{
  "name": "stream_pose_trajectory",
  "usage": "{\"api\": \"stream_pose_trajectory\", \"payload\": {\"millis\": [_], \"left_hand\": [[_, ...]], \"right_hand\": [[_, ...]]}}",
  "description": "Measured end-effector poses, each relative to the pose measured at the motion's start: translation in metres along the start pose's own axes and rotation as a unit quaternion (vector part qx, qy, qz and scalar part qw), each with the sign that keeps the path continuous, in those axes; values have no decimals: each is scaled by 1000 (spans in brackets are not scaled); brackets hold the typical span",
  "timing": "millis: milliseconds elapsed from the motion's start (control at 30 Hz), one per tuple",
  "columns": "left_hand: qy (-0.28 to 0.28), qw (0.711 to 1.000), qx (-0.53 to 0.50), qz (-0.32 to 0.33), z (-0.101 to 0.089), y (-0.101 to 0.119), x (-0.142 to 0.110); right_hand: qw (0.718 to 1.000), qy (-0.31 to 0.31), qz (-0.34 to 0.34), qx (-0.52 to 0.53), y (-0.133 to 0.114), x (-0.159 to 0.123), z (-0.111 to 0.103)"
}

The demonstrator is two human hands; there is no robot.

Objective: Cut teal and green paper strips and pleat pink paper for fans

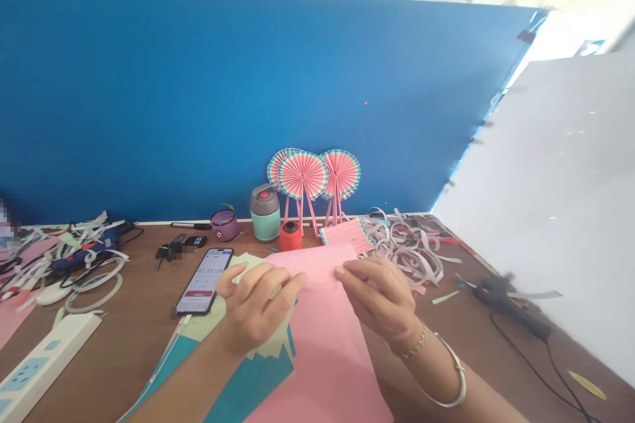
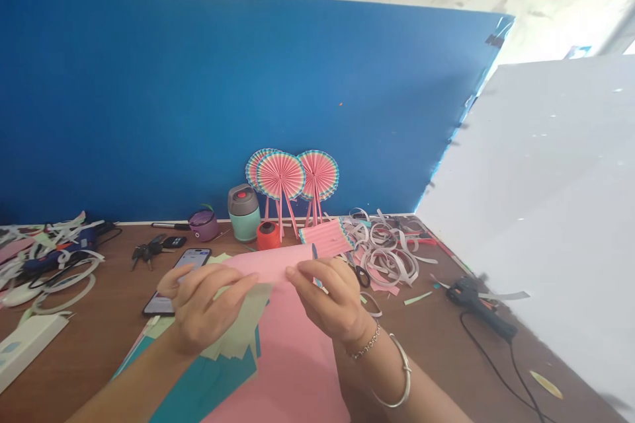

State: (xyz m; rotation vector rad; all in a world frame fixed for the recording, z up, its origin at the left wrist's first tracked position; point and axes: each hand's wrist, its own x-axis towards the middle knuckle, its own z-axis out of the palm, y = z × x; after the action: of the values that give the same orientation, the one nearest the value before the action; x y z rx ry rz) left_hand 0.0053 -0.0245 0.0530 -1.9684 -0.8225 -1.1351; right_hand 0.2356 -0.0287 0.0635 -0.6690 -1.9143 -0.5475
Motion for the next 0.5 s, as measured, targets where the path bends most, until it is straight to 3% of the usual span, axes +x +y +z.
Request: {"api": "stream_pose_trajectory", "payload": {"millis": [67,133,200,333,500], "left_hand": [[10,1000,8,17,0,-4,-11],[-18,999,-4,37,3,-3,-27],[-102,992,-57,38,7,1,-42],[-222,959,-176,21,13,16,-60],[-297,931,-204,-57,13,23,-62]], "right_hand": [[1000,-1,-19,14,2,-4,0],[999,-18,-31,22,3,-18,5],[998,-55,-15,22,4,-39,12],[973,-228,3,47,5,-75,24],[933,-348,70,53,7,-83,25]]}}
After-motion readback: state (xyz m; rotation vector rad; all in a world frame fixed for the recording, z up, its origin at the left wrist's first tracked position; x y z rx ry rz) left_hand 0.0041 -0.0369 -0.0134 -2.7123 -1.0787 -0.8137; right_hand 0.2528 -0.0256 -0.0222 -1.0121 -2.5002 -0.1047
